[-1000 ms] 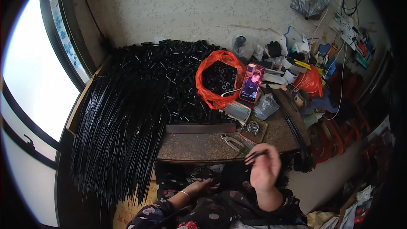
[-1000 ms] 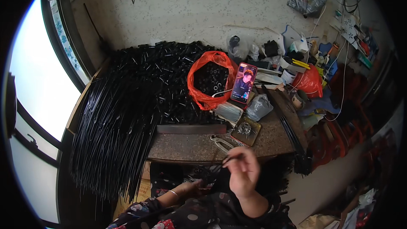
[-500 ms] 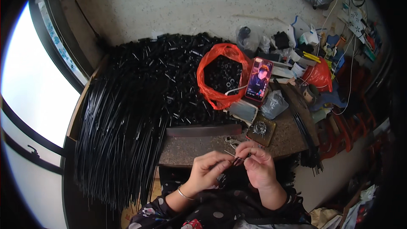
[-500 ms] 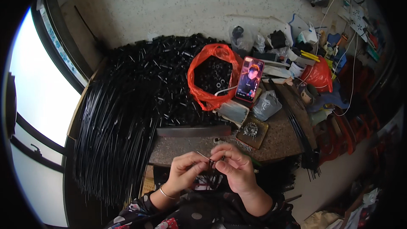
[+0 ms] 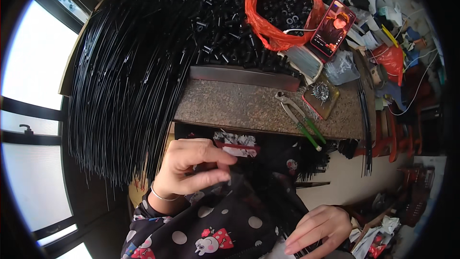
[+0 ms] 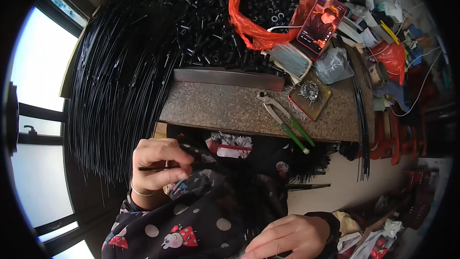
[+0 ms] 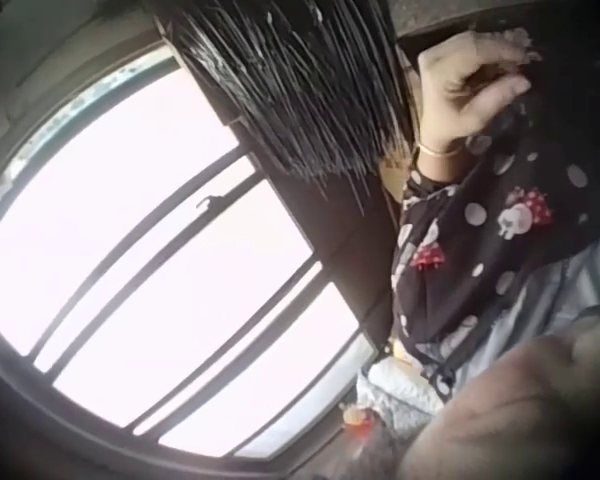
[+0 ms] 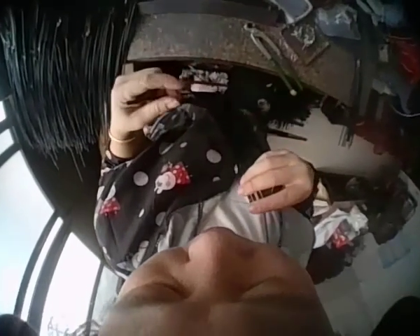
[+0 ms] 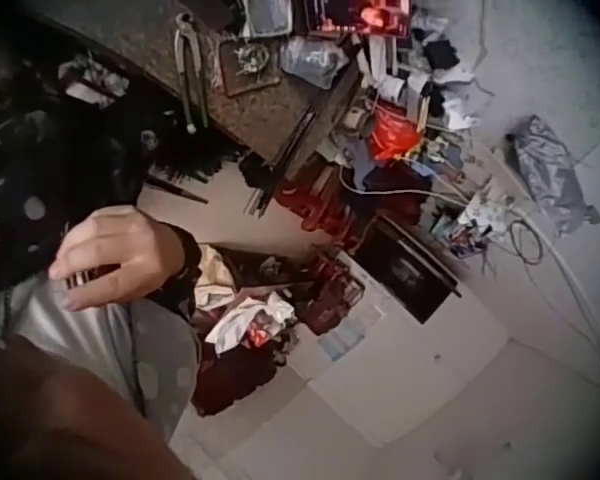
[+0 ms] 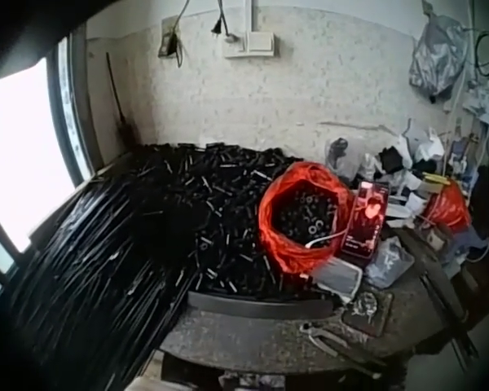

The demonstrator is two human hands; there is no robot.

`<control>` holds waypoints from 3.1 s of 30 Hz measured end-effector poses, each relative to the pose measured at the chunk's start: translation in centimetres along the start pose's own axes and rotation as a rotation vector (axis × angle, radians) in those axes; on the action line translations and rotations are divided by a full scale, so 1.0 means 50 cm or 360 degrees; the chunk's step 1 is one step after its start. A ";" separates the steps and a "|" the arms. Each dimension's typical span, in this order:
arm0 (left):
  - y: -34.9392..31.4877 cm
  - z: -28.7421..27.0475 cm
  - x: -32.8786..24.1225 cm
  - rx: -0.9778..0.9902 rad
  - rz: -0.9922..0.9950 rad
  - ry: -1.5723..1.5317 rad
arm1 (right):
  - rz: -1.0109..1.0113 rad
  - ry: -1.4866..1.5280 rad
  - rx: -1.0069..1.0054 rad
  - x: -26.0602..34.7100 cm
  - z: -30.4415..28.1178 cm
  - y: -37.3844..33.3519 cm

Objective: Measuring, cutting, and assembling bundles of black electrical cables at a workbench.

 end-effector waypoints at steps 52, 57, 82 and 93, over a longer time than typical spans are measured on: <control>0.470 0.052 0.392 -0.0090 0.0174 0.1385 | 0.0516 0.0876 -0.0985 -0.186 -0.200 0.014; 0.549 0.087 0.463 0.0346 -0.0463 0.1712 | 0.0252 0.0481 -0.0926 -0.167 -0.208 -0.029; 0.056 0.058 -0.012 -0.0183 0.0084 -0.1993 | 0.0237 0.0841 -0.0887 -0.158 0.010 0.108; 0.058 0.062 -0.044 -0.0062 0.0135 -0.1751 | 0.0243 0.0877 -0.0741 -0.132 0.044 0.095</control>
Point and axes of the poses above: each hand's wrist, its own y-axis towards the middle knuckle, its own z-axis out of the palm, x = y × z, the point moved 4 cm from there along y, towards the middle knuckle, and after that the axes turned 14 degrees about z, right-handed, at the moved point
